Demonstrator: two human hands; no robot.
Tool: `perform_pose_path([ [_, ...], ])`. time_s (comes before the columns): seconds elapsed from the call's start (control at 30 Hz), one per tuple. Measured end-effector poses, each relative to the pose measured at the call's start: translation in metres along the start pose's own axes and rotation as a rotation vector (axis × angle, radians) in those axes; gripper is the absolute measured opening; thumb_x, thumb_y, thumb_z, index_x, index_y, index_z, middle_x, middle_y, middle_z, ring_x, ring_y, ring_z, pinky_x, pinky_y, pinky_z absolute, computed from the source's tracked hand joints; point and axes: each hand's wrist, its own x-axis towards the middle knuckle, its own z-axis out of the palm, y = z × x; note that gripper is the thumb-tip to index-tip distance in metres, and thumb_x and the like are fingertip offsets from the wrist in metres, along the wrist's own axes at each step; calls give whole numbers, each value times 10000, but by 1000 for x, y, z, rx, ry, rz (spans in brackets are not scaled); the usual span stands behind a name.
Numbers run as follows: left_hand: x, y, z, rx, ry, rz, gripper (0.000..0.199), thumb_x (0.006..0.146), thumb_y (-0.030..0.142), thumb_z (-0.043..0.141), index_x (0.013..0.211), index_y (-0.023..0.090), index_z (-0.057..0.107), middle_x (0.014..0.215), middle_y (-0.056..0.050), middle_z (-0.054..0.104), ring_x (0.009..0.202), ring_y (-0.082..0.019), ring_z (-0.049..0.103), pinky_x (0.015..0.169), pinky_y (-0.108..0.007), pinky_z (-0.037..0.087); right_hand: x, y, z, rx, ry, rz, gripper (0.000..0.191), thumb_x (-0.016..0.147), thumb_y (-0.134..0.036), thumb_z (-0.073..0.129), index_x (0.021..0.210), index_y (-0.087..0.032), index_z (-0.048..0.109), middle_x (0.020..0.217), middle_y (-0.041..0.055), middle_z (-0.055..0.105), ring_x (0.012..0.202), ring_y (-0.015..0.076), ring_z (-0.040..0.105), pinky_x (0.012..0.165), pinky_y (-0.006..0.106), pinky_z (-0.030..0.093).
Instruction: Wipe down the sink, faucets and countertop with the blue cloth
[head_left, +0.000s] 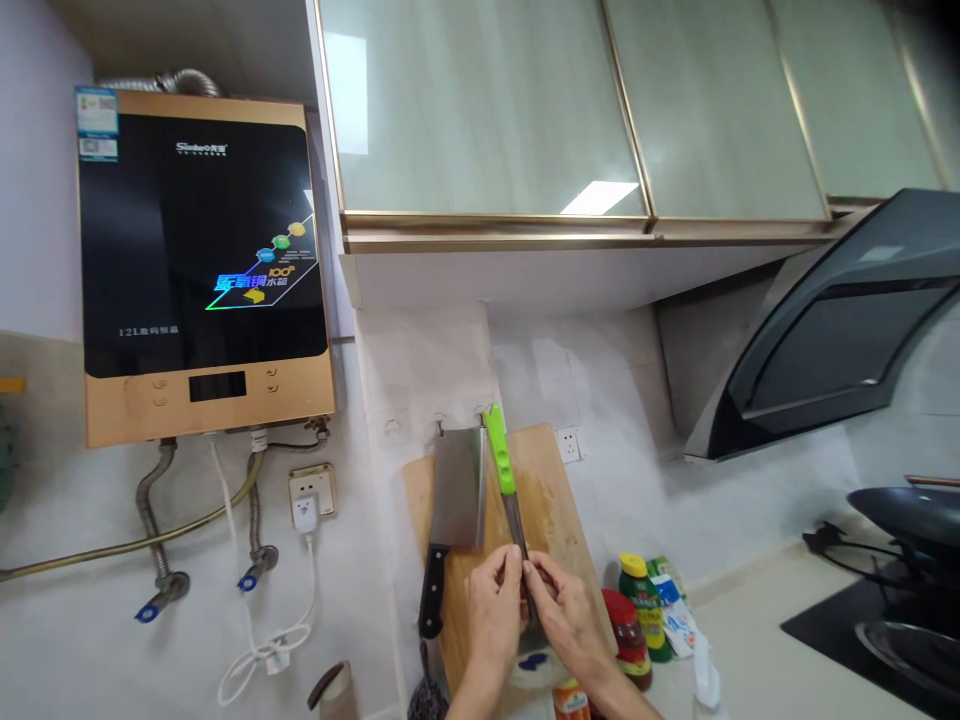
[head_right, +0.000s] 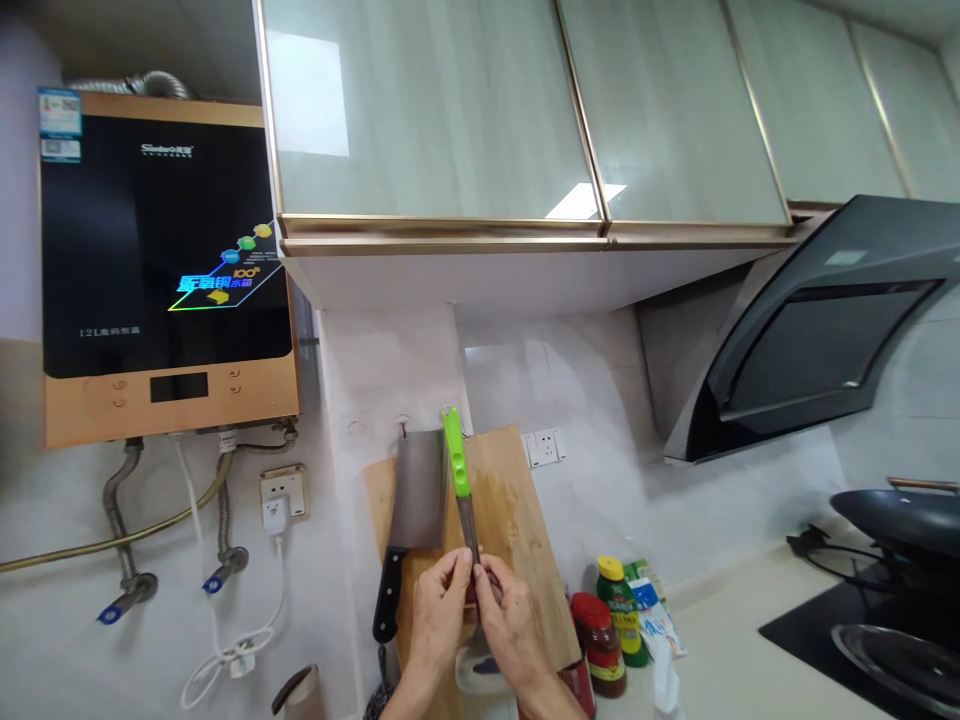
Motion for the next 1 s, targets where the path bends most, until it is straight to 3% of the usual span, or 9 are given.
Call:
perform_pose_path([
  [0.13,-8,2,-12,13,60,-26,602,787,716,494,848,166,730,682,-40,674,660,-177,578,606,-279,495,0,-10,1,66,-174,-23,591,792,-736,546,871,-176,717,784,71,714,722,212,639,703,307,516],
  [0.27,-10,-1,-23,88,117,-11,534,823,646,488,748,163,702,638,-24,628,645,-170,547,614,-284,461,3,-2,11,122,-244,24,638,761,-770,565,829,-153,715,684,42,663,668,181,590,643,280,469],
  [0.57,-13,-3,-36,124,137,-2,455,842,558,482,634,177,619,581,21,475,601,-135,427,586,-277,357,-1,12,30,209,-264,97,643,728,-787,592,774,-155,703,647,35,632,632,167,565,587,265,458],
  [1.0,-14,-15,-41,100,137,-34,531,809,649,490,646,173,658,569,2,537,603,-149,482,587,-276,437,-5,17,38,139,-223,86,676,703,-825,572,677,-155,659,606,36,625,602,168,568,564,265,433],
])
